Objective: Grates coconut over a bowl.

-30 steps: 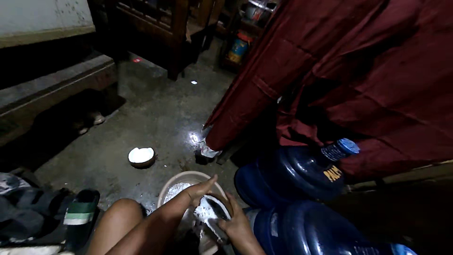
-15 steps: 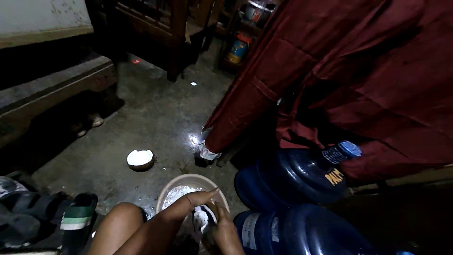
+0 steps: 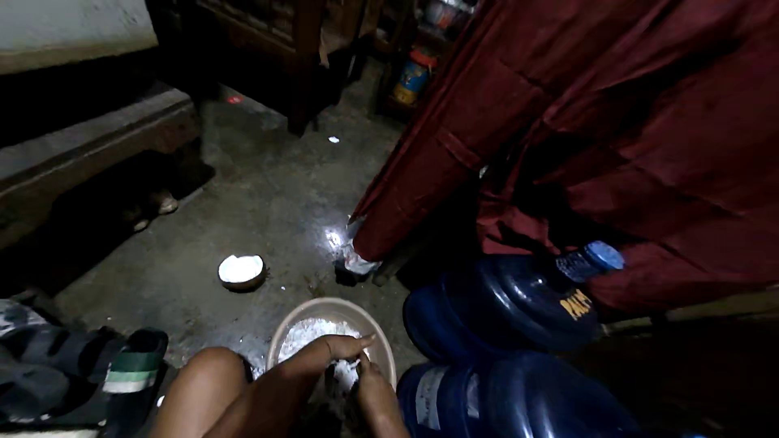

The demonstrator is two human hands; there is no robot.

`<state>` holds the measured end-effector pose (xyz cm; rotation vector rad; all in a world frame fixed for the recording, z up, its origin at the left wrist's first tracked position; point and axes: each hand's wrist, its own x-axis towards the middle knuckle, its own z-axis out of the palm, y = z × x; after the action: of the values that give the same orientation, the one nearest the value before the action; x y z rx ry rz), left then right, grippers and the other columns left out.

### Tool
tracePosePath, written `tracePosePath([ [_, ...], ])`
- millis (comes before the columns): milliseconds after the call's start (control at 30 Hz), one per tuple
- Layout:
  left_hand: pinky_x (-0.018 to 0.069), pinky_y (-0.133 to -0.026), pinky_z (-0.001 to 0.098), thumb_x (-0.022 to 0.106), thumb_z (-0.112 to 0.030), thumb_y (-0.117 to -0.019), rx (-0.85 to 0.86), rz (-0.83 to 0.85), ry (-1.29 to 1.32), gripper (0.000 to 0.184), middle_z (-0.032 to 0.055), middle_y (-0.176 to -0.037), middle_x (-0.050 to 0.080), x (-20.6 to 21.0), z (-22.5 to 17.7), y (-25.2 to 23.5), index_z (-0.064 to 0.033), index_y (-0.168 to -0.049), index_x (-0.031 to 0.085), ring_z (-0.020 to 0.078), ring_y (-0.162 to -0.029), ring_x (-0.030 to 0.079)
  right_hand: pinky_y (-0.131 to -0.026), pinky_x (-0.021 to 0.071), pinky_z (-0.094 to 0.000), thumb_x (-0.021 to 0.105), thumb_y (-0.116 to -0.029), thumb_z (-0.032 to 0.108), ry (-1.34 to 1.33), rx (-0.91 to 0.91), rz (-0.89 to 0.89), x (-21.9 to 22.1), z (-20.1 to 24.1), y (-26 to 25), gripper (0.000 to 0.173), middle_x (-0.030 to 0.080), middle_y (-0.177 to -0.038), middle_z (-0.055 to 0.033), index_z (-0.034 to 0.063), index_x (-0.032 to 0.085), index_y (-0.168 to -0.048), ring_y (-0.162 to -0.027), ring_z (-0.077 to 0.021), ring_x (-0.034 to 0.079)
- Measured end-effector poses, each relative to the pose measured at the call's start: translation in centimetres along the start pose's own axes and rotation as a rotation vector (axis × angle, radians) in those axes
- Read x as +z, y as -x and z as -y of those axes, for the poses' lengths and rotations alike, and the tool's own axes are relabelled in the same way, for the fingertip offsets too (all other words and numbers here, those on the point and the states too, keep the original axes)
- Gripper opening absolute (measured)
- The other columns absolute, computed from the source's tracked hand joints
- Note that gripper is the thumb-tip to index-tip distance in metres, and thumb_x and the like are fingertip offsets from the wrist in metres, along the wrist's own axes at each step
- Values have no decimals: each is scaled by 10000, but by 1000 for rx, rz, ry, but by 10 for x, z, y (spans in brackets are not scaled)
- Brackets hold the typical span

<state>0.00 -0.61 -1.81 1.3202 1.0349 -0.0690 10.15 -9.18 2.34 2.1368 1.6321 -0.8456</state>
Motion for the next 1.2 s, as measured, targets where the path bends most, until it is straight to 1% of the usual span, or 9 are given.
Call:
tracePosePath([
  [167,347,-1154,575,168,-635,-1069,140,76,40,860,284,-1454,518,2,-46,52,66,-1426,514,378,-1382,486,-879,566,-609,667,-903,60,-79,-57,-155,-29,-12,61,750,542,-1439,-242,131,371,-1589,-1053,-442,688],
  [267,508,-928,608,280,-621,-1068,334,-206,-247,815,282,-1035,693,34,-20,49,81,-1038,693,419,-1054,676,-791,595,-580,695,-915,110,-101,-124,-303,-10,-7,86,584,518,-1425,-326,3,505,-1457,-992,-478,696],
  [333,508,-906,596,287,-583,-1080,336,-237,-269,769,261,-986,687,29,1,30,65,-977,688,405,-1011,673,-804,599,-542,658,-941,105,-122,-108,-352,10,1,69,531,523,-1417,-311,23,526,-1449,-999,-450,695],
  [467,414,-1068,617,223,-630,-1070,21,-28,-130,843,296,-1305,609,6,-3,5,82,-1240,640,415,-1262,573,-894,575,-544,629,-967,139,-12,-60,-181,8,0,22,552,571,-1389,-235,116,490,-1500,-1066,-409,686],
  [633,360,-1145,554,131,-578,-1089,169,-26,172,822,287,-1442,521,-11,-24,43,71,-1417,514,371,-1363,493,-913,557,-584,616,-969,164,112,2,-56,-38,13,32,769,545,-1453,-205,223,249,-1642,-1085,-410,687],
  [767,432,-1068,613,167,-647,-1062,207,-57,-124,871,272,-1275,643,15,-37,59,54,-1253,648,403,-1257,593,-776,593,-589,717,-901,108,13,-152,-292,-29,2,87,569,553,-1392,-297,31,534,-1434,-987,-477,694],
  [833,476,-981,622,210,-589,-1082,269,-128,-231,795,258,-1130,688,20,-15,41,39,-1121,695,408,-1134,648,-777,602,-549,672,-935,116,-28,-138,-352,-4,7,80,518,536,-1398,-310,21,540,-1427,-988,-465,694],
  [1067,413,-1096,573,161,-594,-1087,62,-120,102,846,308,-1343,586,5,-5,1,105,-1311,583,396,-1280,567,-935,544,-585,573,-1001,181,101,4,-48,-25,8,15,667,556,-1451,-185,248,328,-1618,-1130,-405,671],
  [1200,392,-1114,564,183,-627,-1073,107,-106,419,808,262,-1478,493,-4,-26,26,11,-1483,461,361,-1356,497,-1087,462,-574,761,-880,299,-342,-200,-224,-46,-30,38,929,545,-1471,-205,129,251,-1638,-1314,-377,564],
])
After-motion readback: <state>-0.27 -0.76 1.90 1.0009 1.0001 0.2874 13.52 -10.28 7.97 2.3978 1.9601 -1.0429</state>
